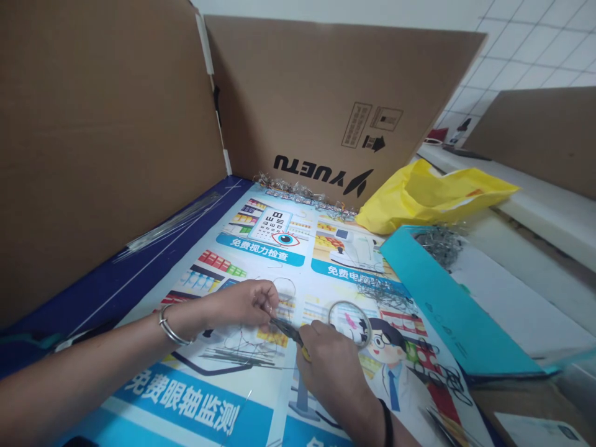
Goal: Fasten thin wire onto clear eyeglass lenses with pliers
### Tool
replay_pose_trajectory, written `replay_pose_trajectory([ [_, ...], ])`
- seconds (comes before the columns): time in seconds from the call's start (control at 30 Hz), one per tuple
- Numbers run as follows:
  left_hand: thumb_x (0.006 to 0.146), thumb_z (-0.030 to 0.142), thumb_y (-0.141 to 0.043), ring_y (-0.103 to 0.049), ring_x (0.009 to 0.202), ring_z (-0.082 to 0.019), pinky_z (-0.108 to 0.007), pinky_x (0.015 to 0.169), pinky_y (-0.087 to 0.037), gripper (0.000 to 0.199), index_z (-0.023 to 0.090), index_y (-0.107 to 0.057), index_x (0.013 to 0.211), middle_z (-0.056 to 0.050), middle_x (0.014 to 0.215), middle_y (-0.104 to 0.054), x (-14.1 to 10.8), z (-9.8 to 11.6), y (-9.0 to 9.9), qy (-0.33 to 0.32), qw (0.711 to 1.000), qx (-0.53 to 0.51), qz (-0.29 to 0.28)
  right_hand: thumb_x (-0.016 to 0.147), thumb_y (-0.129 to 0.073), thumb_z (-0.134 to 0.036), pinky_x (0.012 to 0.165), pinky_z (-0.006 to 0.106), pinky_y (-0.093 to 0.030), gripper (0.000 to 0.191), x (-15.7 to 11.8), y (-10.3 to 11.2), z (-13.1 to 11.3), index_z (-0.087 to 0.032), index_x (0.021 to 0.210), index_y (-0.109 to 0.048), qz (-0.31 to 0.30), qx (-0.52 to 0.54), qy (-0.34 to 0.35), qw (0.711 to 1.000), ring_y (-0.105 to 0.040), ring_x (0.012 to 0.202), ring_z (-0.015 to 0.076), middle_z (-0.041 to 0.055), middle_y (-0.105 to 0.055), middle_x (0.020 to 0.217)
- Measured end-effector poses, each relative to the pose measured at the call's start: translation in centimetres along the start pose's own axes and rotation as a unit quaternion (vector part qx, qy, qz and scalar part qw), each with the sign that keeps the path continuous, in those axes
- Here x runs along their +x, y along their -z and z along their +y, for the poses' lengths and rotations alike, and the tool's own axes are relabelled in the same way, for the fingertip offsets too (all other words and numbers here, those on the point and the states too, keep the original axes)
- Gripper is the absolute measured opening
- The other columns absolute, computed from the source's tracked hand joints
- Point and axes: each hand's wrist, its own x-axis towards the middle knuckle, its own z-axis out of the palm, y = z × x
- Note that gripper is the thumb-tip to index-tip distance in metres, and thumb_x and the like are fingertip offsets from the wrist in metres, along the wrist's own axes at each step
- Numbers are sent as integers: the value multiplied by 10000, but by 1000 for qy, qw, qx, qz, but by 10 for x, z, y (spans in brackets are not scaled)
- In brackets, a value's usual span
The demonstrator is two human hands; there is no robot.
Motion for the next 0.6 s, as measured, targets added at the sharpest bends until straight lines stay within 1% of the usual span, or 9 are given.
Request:
replay_pose_trajectory([
  [0.1, 582, 48, -540, -582, 508, -94, -173, 417, -323, 287, 182, -487, 831, 30, 709, -620, -1, 4, -4, 23, 999, 14, 34, 820, -426, -187, 553, 269, -228, 146, 0, -1, -1, -196, 758, -558, 13, -2, 2, 1000, -536, 652, 144, 21, -592, 735],
  [0.17, 572, 37, -517, -592, 511, -97, -167, 403, -316, 293, 181, -483, 825, 32, 714, -613, -2, 7, -7, 31, 999, 14, 41, 817, -428, -185, 549, 271, -225, 144, 0, -1, -2, -198, 755, -558, 14, -1, 1, 1000, -535, 646, 144, 18, -590, 732],
  [0.27, 572, 37, -507, -590, 500, -93, -170, 406, -341, 270, 175, -486, 802, 38, 701, -604, -3, 10, -8, 38, 998, 22, 49, 813, -434, -189, 551, 273, -226, 139, 1, -1, -1, -201, 754, -559, 18, -1, -2, 1000, -539, 654, 148, 17, -589, 734],
  [0.37, 603, 79, -538, -589, 494, -97, -177, 415, -369, 207, 172, -489, 782, 39, 665, -600, -3, 11, -8, 45, 996, 44, 61, 812, -430, -187, 556, 271, -231, 145, 1, -3, 1, -201, 756, -563, 26, 1, -4, 1000, -541, 656, 147, 16, -591, 736],
  [0.47, 628, 122, -552, -604, 513, -107, -170, 414, -364, 162, 172, -497, 772, 33, 645, -608, -5, 11, -7, 40, 996, 52, 63, 807, -438, -193, 552, 271, -227, 138, 1, -6, 2, -202, 741, -558, 40, 7, -2, 999, -535, 636, 142, 11, -588, 720],
  [0.6, 616, 92, -539, -596, 506, -93, -173, 447, -393, 163, 169, -500, 754, 41, 631, -606, -6, 10, -9, 21, 996, 43, 75, 802, -453, -208, 546, 278, -215, 127, 1, -8, 3, -209, 718, -548, 56, 11, 4, 998, -526, 611, 139, 3, -579, 698],
])
